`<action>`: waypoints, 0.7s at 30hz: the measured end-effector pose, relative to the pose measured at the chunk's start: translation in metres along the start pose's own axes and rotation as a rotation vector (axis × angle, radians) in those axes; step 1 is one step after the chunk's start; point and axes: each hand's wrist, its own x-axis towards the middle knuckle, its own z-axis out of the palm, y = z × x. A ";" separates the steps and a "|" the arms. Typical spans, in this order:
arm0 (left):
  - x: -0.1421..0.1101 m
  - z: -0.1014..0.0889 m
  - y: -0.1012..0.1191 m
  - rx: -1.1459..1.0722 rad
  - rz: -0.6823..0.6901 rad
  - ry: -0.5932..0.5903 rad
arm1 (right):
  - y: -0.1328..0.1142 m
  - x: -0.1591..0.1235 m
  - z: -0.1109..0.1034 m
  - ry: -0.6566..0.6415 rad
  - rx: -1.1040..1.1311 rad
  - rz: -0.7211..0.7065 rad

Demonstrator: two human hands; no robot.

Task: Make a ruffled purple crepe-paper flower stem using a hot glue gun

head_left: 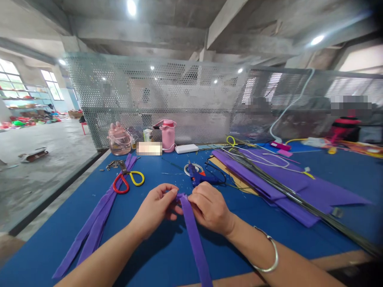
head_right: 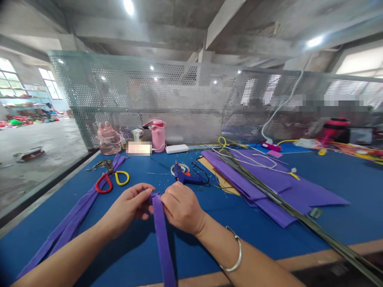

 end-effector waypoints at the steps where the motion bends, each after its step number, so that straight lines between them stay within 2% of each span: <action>1: 0.001 -0.001 0.000 0.003 0.013 -0.003 | 0.000 0.000 0.000 0.002 0.001 0.006; 7: 0.002 -0.007 0.000 0.141 0.298 0.026 | -0.002 0.001 0.002 0.061 0.064 0.105; 11: -0.003 -0.006 -0.002 0.402 0.486 0.068 | -0.004 -0.002 0.004 0.068 0.133 0.191; 17: -0.002 -0.011 -0.009 0.686 0.662 0.101 | -0.002 -0.004 0.008 0.040 0.183 0.320; 19: -0.001 -0.014 -0.012 0.760 0.715 0.097 | 0.001 -0.003 0.007 0.004 0.171 0.343; 21: 0.000 -0.016 -0.013 0.834 0.755 0.083 | 0.004 -0.002 0.005 -0.109 0.161 0.361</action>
